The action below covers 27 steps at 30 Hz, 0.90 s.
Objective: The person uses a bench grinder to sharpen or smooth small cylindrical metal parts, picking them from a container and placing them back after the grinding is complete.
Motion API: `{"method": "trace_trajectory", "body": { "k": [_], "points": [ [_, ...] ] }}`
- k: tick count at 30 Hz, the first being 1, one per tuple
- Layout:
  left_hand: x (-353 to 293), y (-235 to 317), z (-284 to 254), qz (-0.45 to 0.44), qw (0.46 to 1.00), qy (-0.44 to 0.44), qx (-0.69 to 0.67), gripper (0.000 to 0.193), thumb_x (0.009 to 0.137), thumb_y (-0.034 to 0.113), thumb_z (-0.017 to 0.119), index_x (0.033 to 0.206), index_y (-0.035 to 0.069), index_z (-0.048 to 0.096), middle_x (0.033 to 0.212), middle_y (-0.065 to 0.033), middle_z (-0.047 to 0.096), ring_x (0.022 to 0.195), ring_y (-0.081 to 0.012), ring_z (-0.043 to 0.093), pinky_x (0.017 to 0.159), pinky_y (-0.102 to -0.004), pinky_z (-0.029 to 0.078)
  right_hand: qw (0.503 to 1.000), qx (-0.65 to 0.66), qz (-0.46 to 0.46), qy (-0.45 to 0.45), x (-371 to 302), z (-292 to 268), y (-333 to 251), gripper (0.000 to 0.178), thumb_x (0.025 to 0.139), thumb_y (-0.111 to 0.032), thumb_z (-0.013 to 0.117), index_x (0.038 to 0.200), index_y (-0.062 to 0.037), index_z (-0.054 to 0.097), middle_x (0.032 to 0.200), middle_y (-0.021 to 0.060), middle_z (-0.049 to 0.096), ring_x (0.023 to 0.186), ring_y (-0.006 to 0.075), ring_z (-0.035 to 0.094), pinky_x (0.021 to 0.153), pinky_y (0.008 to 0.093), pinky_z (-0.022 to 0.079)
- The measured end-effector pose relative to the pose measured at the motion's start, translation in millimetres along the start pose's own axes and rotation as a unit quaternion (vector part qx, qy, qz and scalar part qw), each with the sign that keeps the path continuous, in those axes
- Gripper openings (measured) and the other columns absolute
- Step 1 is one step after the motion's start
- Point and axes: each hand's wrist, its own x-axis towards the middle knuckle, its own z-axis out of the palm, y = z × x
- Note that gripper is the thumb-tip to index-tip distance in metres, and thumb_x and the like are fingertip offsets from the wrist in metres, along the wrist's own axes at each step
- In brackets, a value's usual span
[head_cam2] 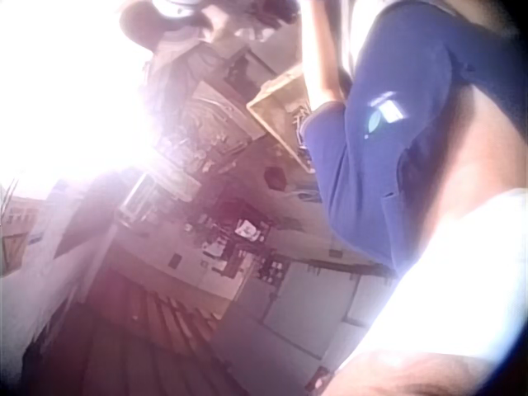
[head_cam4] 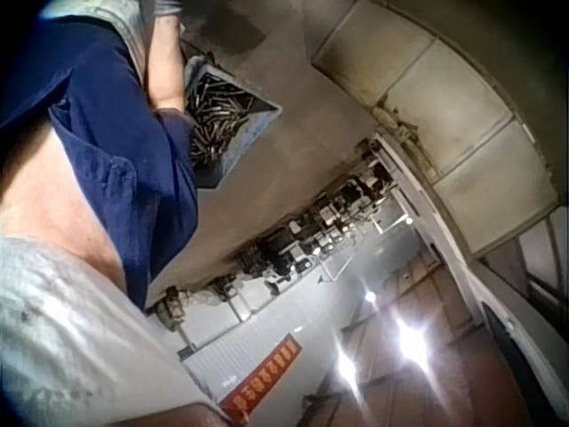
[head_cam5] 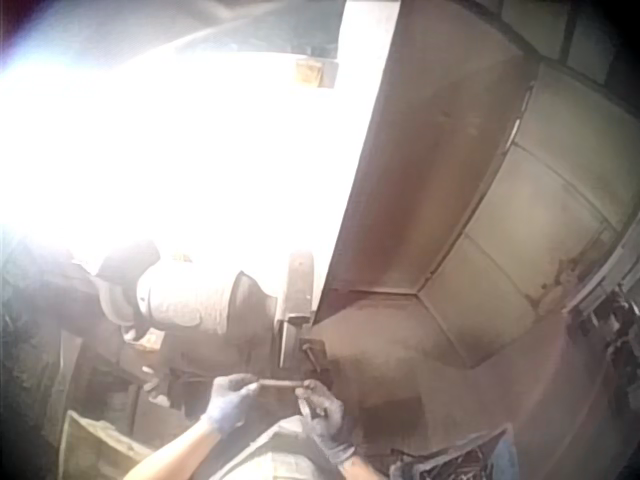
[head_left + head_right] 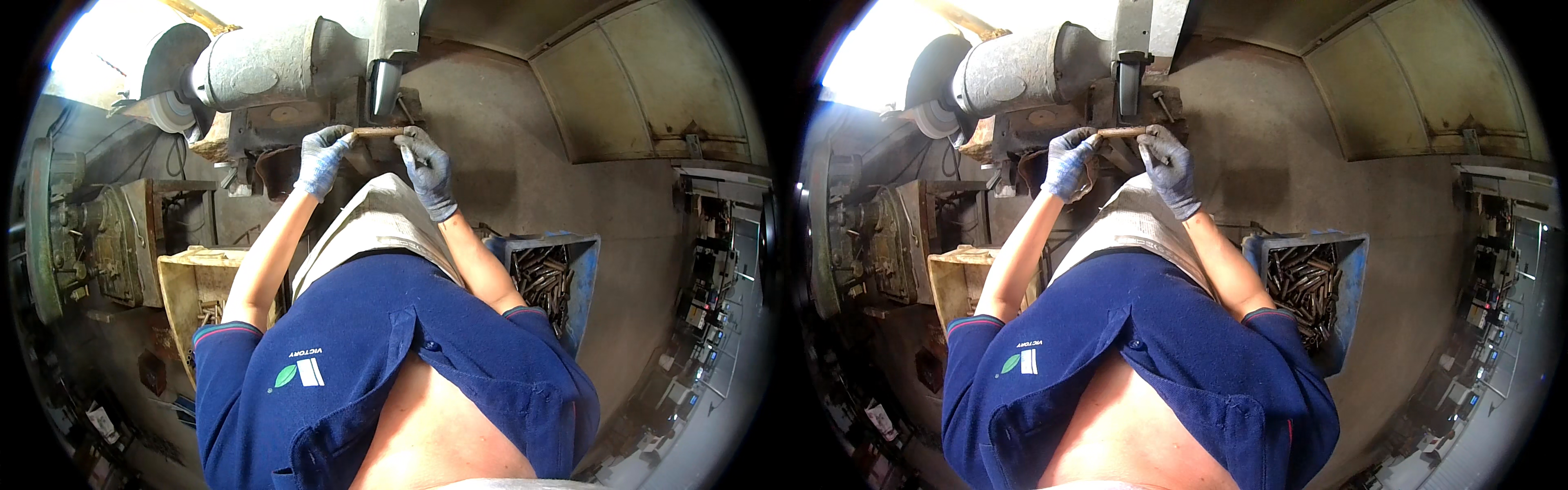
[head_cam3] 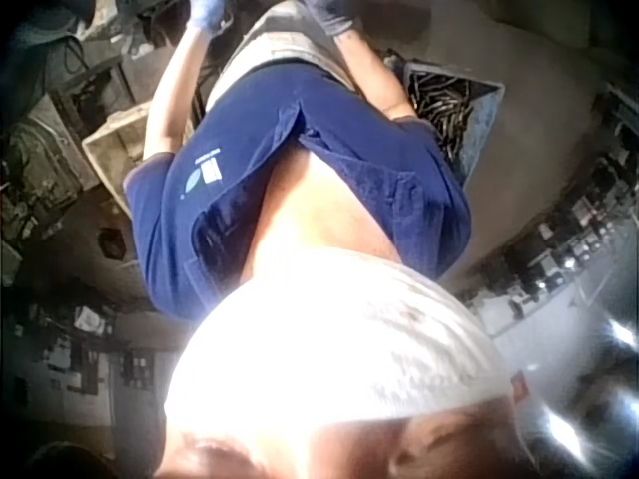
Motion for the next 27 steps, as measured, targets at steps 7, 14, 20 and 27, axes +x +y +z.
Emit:
{"method": "trace_trajectory", "body": {
  "k": [7, 14, 20, 27],
  "points": [
    [14.4, 0.1, 31.7, -0.056, 0.992, 0.031, -0.106, 0.011, 0.086, 0.003, 0.059, 0.095, -0.004, 0.062, 0.085, -0.0102, 0.065, 0.078, -0.0176, 0.065, 0.071, -0.0261, 0.052, 0.998, -0.024, -0.031, 0.052, 13.0, -3.6, 33.9, 0.011, 0.081, -0.006, 0.066, 0.091, -0.0014, 0.069, 0.092, 0.009, 0.067, 0.081, 0.0143, 0.062, 0.073, 0.0277, 0.048],
    [32.2, -24.6, 49.5, -0.069, 0.984, 0.072, -0.148, 0.014, 0.086, 0.001, 0.059, 0.099, -0.005, 0.061, 0.089, -0.0122, 0.066, 0.078, -0.0197, 0.065, 0.072, -0.0272, 0.053, 0.995, 0.018, 0.059, 0.073, 18.5, -13.9, 54.4, 0.011, 0.083, -0.01, 0.066, 0.086, -0.0006, 0.068, 0.077, 0.0057, 0.066, 0.073, 0.0108, 0.058, 0.069, 0.0272, 0.047],
    [39.9, -27.5, 27.5, -0.052, 0.988, 0.092, -0.112, 0.014, 0.087, 0.002, 0.058, 0.099, -0.004, 0.061, 0.088, -0.0122, 0.066, 0.076, -0.0189, 0.065, 0.071, -0.0266, 0.053, 0.992, 0.057, 0.083, 0.075, 18.5, 11.6, 60.4, 0.012, 0.084, -0.012, 0.065, 0.084, -0.0005, 0.067, 0.074, 0.0023, 0.064, 0.07, 0.0059, 0.053, 0.067, 0.0244, 0.045],
    [46.2, -33.6, -7.3, -0.041, 0.988, 0.136, -0.063, 0.01, 0.087, 0.003, 0.057, 0.094, -0.003, 0.06, 0.084, -0.0111, 0.066, 0.074, -0.0205, 0.066, 0.066, -0.031, 0.053, 0.975, 0.162, 0.142, 0.056, 21.3, 42.6, 58.6, 0.013, 0.086, -0.011, 0.064, 0.085, 0.002, 0.068, 0.077, -0.0007, 0.065, 0.073, 0.0047, 0.055, 0.067, 0.0226, 0.046]
  ]
}}
